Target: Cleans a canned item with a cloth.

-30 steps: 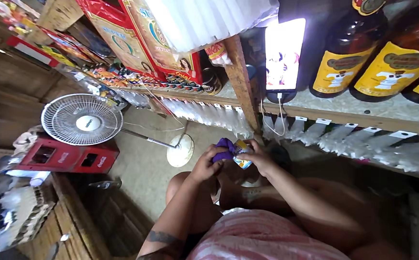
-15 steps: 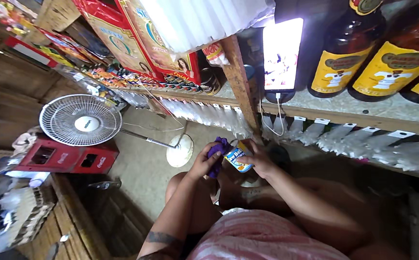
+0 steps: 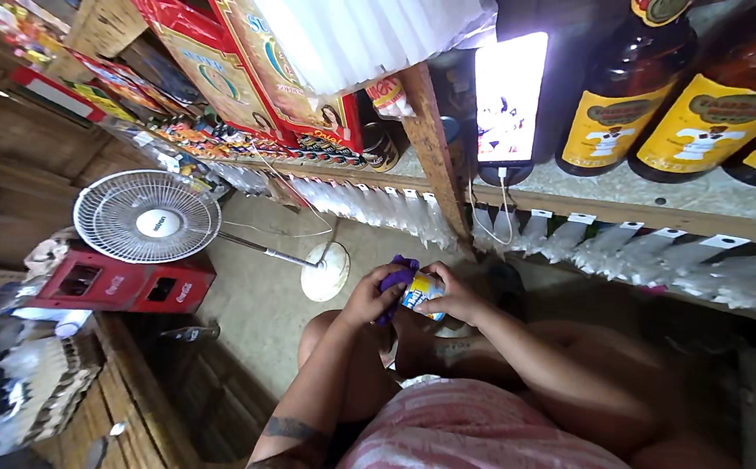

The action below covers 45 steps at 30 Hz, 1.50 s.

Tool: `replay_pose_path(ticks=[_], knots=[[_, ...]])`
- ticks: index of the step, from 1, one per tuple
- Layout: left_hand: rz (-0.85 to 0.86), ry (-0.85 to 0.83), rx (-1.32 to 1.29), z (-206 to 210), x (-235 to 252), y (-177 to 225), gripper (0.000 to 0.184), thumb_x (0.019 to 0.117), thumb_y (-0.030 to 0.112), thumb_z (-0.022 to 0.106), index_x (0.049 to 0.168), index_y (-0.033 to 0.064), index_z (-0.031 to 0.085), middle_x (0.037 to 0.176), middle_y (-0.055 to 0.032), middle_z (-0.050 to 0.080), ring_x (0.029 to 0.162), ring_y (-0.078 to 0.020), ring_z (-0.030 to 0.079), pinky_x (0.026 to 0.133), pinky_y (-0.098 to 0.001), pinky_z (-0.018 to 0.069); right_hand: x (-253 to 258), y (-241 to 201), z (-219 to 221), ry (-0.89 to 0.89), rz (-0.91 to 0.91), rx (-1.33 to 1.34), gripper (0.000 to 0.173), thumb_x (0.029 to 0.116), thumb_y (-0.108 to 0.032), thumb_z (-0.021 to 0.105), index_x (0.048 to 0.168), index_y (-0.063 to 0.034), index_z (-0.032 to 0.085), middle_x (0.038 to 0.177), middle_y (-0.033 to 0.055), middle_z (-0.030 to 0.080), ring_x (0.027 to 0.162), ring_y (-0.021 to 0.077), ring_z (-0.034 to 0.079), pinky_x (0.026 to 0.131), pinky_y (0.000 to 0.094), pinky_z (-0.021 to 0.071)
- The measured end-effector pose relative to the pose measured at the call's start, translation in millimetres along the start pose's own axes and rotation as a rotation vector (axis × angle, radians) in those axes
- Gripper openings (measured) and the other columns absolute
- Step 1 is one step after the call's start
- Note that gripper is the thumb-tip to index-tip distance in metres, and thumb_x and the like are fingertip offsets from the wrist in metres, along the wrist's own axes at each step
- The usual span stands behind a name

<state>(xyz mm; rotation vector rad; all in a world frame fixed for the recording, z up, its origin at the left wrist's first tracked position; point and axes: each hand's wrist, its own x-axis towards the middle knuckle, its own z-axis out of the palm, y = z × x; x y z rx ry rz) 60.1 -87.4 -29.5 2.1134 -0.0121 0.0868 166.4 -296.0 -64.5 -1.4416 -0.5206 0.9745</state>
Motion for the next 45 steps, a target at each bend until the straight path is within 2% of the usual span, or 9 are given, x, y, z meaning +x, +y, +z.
replay_pose_path(ticks=[7,12,18,21,26,31,34,40,45], knots=[[0.027,0.004,-0.059,-1,3,3,0.034,0.0991,0.017,0.061,0.125,-0.0053,0.063,0.124,-0.0139,0.067,0.114,-0.0129,0.064,0.103,-0.0335,0.0516,-2,-7,-6,0.176,-0.047,0.175,0.085,0.0648,-0.018,0.088,0.138,-0.0031,0.048,0.131,0.018,0.054,0.113,0.0229,0.061,0.092,0.0379,0.0559],[-0.064,0.017,0.098,-5,4,-2,0.036,0.0983,0.024,0.063,0.127,0.0013,0.065,0.125,-0.0149,0.067,0.116,-0.0182,0.064,0.103,-0.039,0.0515,-5,-8,-6,0.129,-0.12,0.221,0.085,0.0635,-0.018,0.088,0.136,-0.0024,0.047,0.129,0.0141,0.056,0.11,0.0182,0.062,0.092,0.0332,0.0563],[-0.061,0.078,0.125,-2,1,-1,0.039,0.0976,0.025,0.063,0.128,0.0,0.064,0.125,-0.0165,0.067,0.116,-0.0201,0.065,0.102,-0.0402,0.0521,-7,0,-1,0.058,-0.32,-0.019,0.084,0.0639,-0.025,0.091,0.134,0.0025,0.052,0.132,0.0173,0.054,0.12,0.0177,0.056,0.101,0.0292,0.0502],[-0.016,0.102,0.103,0,-1,-1,0.037,0.0968,0.023,0.063,0.125,-0.0013,0.065,0.124,-0.0169,0.067,0.115,-0.0203,0.065,0.102,-0.0403,0.0523,-9,-2,2,0.059,-0.395,-0.216,0.081,0.0657,-0.027,0.09,0.133,0.0032,0.056,0.129,0.0206,0.056,0.12,0.0232,0.055,0.103,0.0327,0.0478],[0.092,0.085,0.054,2,0,-3,0.034,0.0971,0.021,0.065,0.122,-0.0027,0.066,0.12,-0.0153,0.069,0.111,-0.0171,0.066,0.1,-0.0379,0.0537,-9,-5,4,0.161,-0.35,-0.396,0.078,0.0665,-0.027,0.09,0.132,0.0015,0.058,0.126,0.022,0.058,0.119,0.0303,0.057,0.103,0.0407,0.0486],[0.14,0.065,0.047,2,3,-2,0.033,0.0978,0.02,0.065,0.12,-0.0036,0.066,0.119,-0.0154,0.069,0.112,-0.0169,0.066,0.101,-0.0369,0.053,-9,-13,-4,0.269,-0.203,-0.282,0.084,0.0678,-0.028,0.091,0.138,-0.001,0.053,0.134,0.0205,0.054,0.124,0.0269,0.055,0.105,0.0384,0.0477],[0.083,0.101,0.085,0,6,11,0.034,0.0986,0.022,0.064,0.118,-0.0052,0.068,0.115,-0.0163,0.071,0.108,-0.0163,0.069,0.1,-0.0362,0.0544,-8,-10,-6,0.32,-0.224,-0.175,0.085,0.0665,-0.029,0.091,0.137,0.0006,0.053,0.134,0.0203,0.055,0.122,0.0237,0.056,0.103,0.0354,0.0494],[-0.042,0.087,0.239,-1,3,-2,0.037,0.0976,0.03,0.064,0.124,0.004,0.068,0.12,-0.0149,0.069,0.111,-0.0215,0.067,0.099,-0.044,0.054,-9,-6,-4,0.259,-0.345,-0.117,0.083,0.0661,-0.026,0.091,0.134,0.0026,0.054,0.132,0.0188,0.056,0.121,0.0189,0.056,0.102,0.0303,0.0491],[-0.069,0.103,0.263,-1,1,-3,0.041,0.0978,0.033,0.063,0.126,0.004,0.067,0.121,-0.0156,0.069,0.112,-0.0232,0.067,0.098,-0.0458,0.0538,-7,2,0,0.182,-0.507,-0.256,0.079,0.0652,-0.027,0.09,0.131,0.004,0.058,0.124,0.0213,0.059,0.118,0.0253,0.056,0.103,0.0342,0.0482]])
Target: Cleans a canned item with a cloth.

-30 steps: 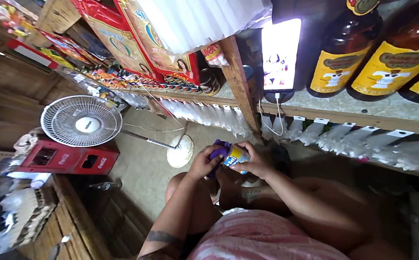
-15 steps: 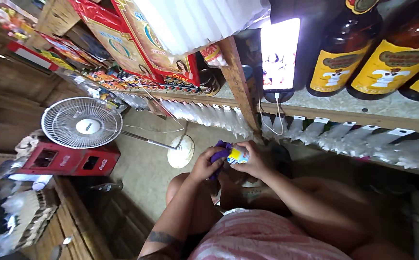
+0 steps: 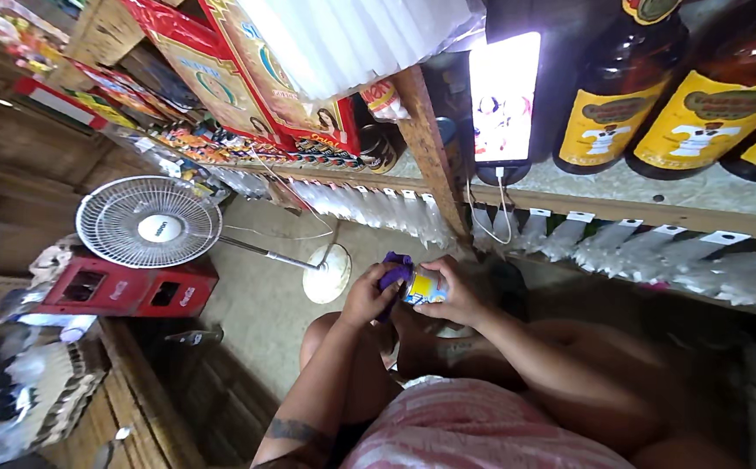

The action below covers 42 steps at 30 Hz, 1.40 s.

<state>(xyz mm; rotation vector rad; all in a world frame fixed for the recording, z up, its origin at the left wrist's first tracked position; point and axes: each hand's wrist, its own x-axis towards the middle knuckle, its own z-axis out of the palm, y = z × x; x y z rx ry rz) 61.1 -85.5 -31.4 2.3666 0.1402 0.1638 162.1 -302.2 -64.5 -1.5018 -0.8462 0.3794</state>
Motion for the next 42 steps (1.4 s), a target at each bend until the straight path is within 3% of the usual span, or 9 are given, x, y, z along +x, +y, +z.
replay_pose_path(ticks=[7,14,19,28,35,42], knots=[[0.134,0.048,-0.095,2,0,1,0.035,0.0958,0.022,0.064,0.121,-0.001,0.067,0.12,-0.0165,0.069,0.113,-0.0212,0.066,0.1,-0.041,0.053,-1,-4,2,-0.105,0.006,-0.131,0.076,0.0655,-0.027,0.09,0.13,0.0016,0.06,0.123,0.0229,0.06,0.117,0.0324,0.057,0.102,0.0419,0.0487],[0.246,0.002,-0.21,2,0,-2,0.031,0.0969,0.022,0.065,0.119,0.0006,0.069,0.116,-0.0134,0.07,0.111,-0.0179,0.065,0.1,-0.0389,0.0519,5,-7,-4,-0.018,0.176,-0.148,0.079,0.0669,-0.028,0.09,0.133,0.0008,0.057,0.128,0.0219,0.058,0.12,0.0307,0.057,0.104,0.0409,0.0482],[0.211,-0.016,-0.083,1,2,-4,0.031,0.0963,0.025,0.067,0.12,0.0055,0.071,0.114,-0.0124,0.071,0.106,-0.0186,0.066,0.097,-0.0389,0.0538,8,-10,-10,0.066,0.277,-0.117,0.083,0.0676,-0.03,0.09,0.137,-0.0006,0.055,0.131,0.0203,0.056,0.122,0.0278,0.056,0.105,0.0392,0.0476],[0.058,-0.032,0.114,-4,0,1,0.032,0.0958,0.027,0.065,0.123,0.0102,0.071,0.114,-0.0154,0.07,0.103,-0.0264,0.069,0.09,-0.0488,0.0566,1,-4,-5,0.076,0.053,-0.093,0.078,0.0665,-0.028,0.09,0.131,0.002,0.059,0.125,0.0204,0.059,0.118,0.0255,0.058,0.102,0.0349,0.0492],[-0.001,0.013,0.142,-2,-1,3,0.038,0.0978,0.033,0.062,0.126,0.0091,0.069,0.118,-0.0172,0.069,0.104,-0.0287,0.069,0.089,-0.0515,0.0567,-2,1,3,-0.03,-0.083,-0.112,0.075,0.0647,-0.026,0.09,0.129,0.0017,0.061,0.122,0.0222,0.061,0.116,0.0309,0.058,0.101,0.04,0.0488],[0.227,0.069,-0.034,0,-1,-3,0.034,0.0953,0.023,0.063,0.121,0.0014,0.069,0.115,-0.017,0.069,0.109,-0.0228,0.066,0.097,-0.0421,0.0535,-1,-3,1,-0.102,-0.049,-0.138,0.076,0.0651,-0.027,0.09,0.129,0.0021,0.06,0.122,0.0221,0.062,0.116,0.0321,0.058,0.102,0.0422,0.049]])
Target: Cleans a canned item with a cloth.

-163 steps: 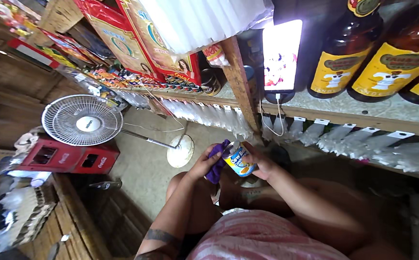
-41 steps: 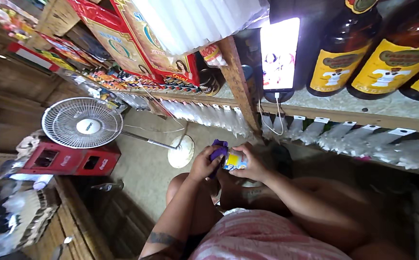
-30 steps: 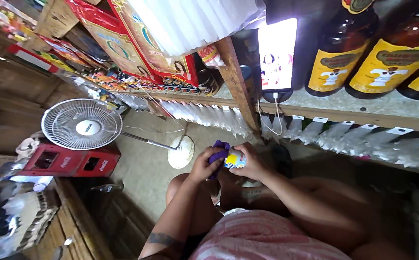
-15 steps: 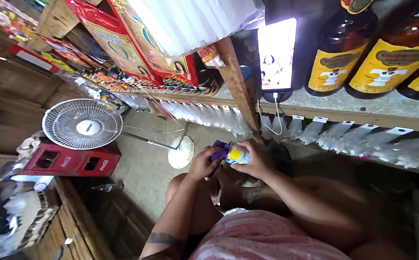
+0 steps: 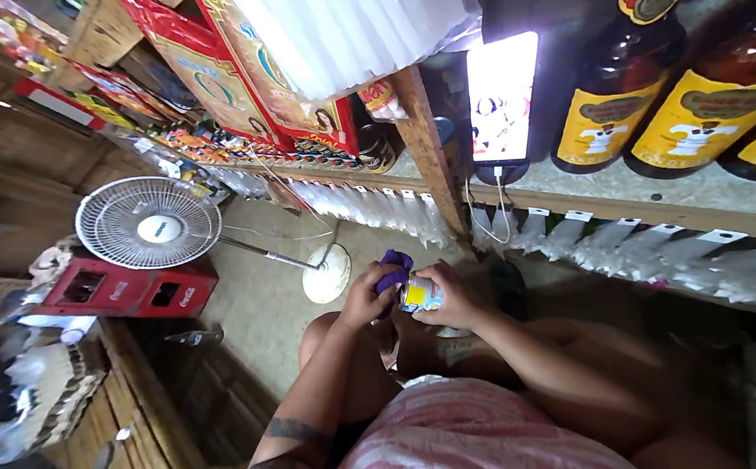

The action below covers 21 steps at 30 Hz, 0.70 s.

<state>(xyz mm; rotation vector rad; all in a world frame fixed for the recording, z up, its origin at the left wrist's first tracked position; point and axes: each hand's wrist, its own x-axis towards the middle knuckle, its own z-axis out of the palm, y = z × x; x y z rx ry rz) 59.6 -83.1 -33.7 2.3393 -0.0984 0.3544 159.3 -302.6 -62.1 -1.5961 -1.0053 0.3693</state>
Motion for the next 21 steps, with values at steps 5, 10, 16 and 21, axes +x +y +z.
replay_pose_path(ticks=[5,10,16,21], knots=[[-0.013,-0.001,-0.027,1,0,-1,0.036,0.0957,0.025,0.063,0.122,0.0013,0.069,0.116,-0.0174,0.069,0.109,-0.0226,0.066,0.098,-0.0419,0.0532,-1,1,0,0.012,-0.01,0.008,0.076,0.0652,-0.028,0.09,0.129,0.0015,0.06,0.121,0.022,0.061,0.115,0.0314,0.058,0.1,0.0409,0.0499],[-0.183,-0.061,0.057,0,3,2,0.038,0.0971,0.03,0.064,0.125,0.0045,0.068,0.118,-0.0165,0.069,0.11,-0.0239,0.067,0.097,-0.0452,0.0541,-2,3,1,0.076,-0.054,-0.009,0.076,0.0637,-0.027,0.091,0.128,0.0011,0.062,0.118,0.0221,0.062,0.112,0.0315,0.059,0.098,0.0412,0.0514],[-0.32,-0.166,0.037,-4,4,0,0.042,0.0978,0.033,0.063,0.13,0.0054,0.066,0.127,-0.0159,0.067,0.118,-0.0239,0.064,0.104,-0.0456,0.0504,1,8,3,0.231,-0.109,-0.046,0.072,0.0632,-0.026,0.09,0.124,0.0013,0.063,0.114,0.0215,0.064,0.109,0.0313,0.061,0.096,0.0418,0.0525],[-0.353,-0.255,-0.031,-8,4,1,0.038,0.0976,0.029,0.063,0.128,0.0061,0.066,0.128,-0.0121,0.067,0.117,-0.0189,0.065,0.104,-0.0428,0.0507,3,7,0,0.242,-0.006,-0.056,0.073,0.0642,-0.026,0.09,0.126,0.0024,0.063,0.119,0.0224,0.063,0.114,0.0323,0.06,0.101,0.0423,0.0496]])
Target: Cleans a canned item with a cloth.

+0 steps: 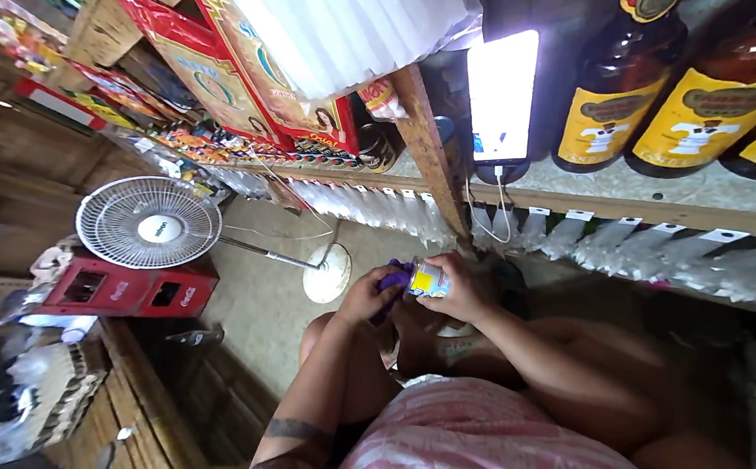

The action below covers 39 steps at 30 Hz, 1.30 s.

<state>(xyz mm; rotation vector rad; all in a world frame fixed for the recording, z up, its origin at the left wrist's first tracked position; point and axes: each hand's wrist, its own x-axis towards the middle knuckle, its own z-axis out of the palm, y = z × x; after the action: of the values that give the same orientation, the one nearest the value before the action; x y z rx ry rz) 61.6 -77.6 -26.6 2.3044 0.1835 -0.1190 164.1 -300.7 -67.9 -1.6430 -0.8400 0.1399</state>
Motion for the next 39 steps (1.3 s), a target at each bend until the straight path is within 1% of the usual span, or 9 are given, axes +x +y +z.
replay_pose_path(ticks=[5,10,17,19,23,29,32,35,39], knots=[[0.181,0.006,-0.179,2,-1,1,0.033,0.0971,0.02,0.064,0.122,-0.0013,0.066,0.121,-0.0121,0.068,0.11,-0.0133,0.066,0.099,-0.034,0.0534,7,-4,-8,-0.064,0.184,-0.008,0.079,0.0668,-0.027,0.09,0.134,0.0,0.059,0.127,0.0219,0.059,0.12,0.0303,0.057,0.104,0.0403,0.048],[0.304,0.083,-0.228,9,-1,1,0.032,0.0962,0.017,0.065,0.12,-0.0046,0.066,0.121,-0.0145,0.068,0.113,-0.0146,0.065,0.101,-0.0351,0.0526,4,-4,-5,-0.12,0.119,-0.029,0.076,0.0668,-0.026,0.09,0.132,0.0013,0.06,0.126,0.0236,0.06,0.121,0.0339,0.057,0.106,0.0429,0.047],[0.302,0.189,-0.222,12,1,6,0.034,0.097,0.016,0.063,0.122,-0.0066,0.063,0.12,-0.0159,0.067,0.111,-0.0157,0.065,0.1,-0.0359,0.0534,-3,-7,0,-0.17,-0.025,0.023,0.074,0.0656,-0.027,0.09,0.128,0.0015,0.062,0.12,0.0235,0.062,0.115,0.0346,0.059,0.1,0.044,0.0501],[0.249,0.2,-0.158,12,2,6,0.036,0.0972,0.018,0.063,0.124,-0.0058,0.063,0.121,-0.0168,0.067,0.113,-0.017,0.065,0.1,-0.0369,0.0533,-4,-4,1,-0.153,-0.058,0.037,0.074,0.0646,-0.026,0.09,0.128,0.0016,0.062,0.119,0.0235,0.062,0.113,0.0342,0.059,0.099,0.0441,0.0506],[0.066,0.159,0.013,8,3,5,0.041,0.0982,0.029,0.063,0.129,0.0014,0.064,0.127,-0.0162,0.067,0.119,-0.0227,0.064,0.104,-0.0431,0.0507,-3,3,3,-0.073,-0.11,0.059,0.074,0.0627,-0.027,0.091,0.125,0.0009,0.063,0.116,0.0219,0.063,0.11,0.0307,0.061,0.097,0.0409,0.0521],[-0.02,0.04,0.041,3,2,5,0.042,0.099,0.032,0.062,0.131,0.0057,0.063,0.127,-0.0148,0.067,0.114,-0.023,0.066,0.101,-0.0467,0.0525,1,-1,-3,-0.018,0.04,0.045,0.076,0.0645,-0.027,0.09,0.128,0.0035,0.062,0.121,0.0229,0.062,0.116,0.0308,0.059,0.103,0.0402,0.0486],[0.014,0.023,-0.006,3,0,7,0.04,0.0978,0.031,0.062,0.128,0.0051,0.065,0.125,-0.0136,0.067,0.112,-0.0201,0.066,0.1,-0.0439,0.0527,5,-2,-7,-0.026,0.138,0.027,0.078,0.065,-0.027,0.09,0.131,0.0019,0.06,0.124,0.0223,0.06,0.118,0.0297,0.058,0.103,0.0391,0.0487],[0.123,0.037,-0.119,5,0,5,0.036,0.0971,0.025,0.064,0.124,0.0007,0.065,0.121,-0.0127,0.068,0.109,-0.0154,0.066,0.098,-0.0375,0.0537,8,-4,-10,-0.045,0.213,0.026,0.079,0.0659,-0.026,0.09,0.133,0.0009,0.059,0.128,0.0217,0.058,0.121,0.029,0.056,0.105,0.039,0.0472],[0.239,0.062,-0.191,7,-1,1,0.033,0.0963,0.018,0.064,0.121,-0.004,0.065,0.122,-0.0147,0.068,0.112,-0.0151,0.066,0.1,-0.0356,0.0533,7,-3,-10,-0.066,0.191,0.023,0.079,0.0668,-0.027,0.09,0.133,0.0021,0.059,0.129,0.0231,0.058,0.122,0.0306,0.056,0.106,0.0395,0.0462]])
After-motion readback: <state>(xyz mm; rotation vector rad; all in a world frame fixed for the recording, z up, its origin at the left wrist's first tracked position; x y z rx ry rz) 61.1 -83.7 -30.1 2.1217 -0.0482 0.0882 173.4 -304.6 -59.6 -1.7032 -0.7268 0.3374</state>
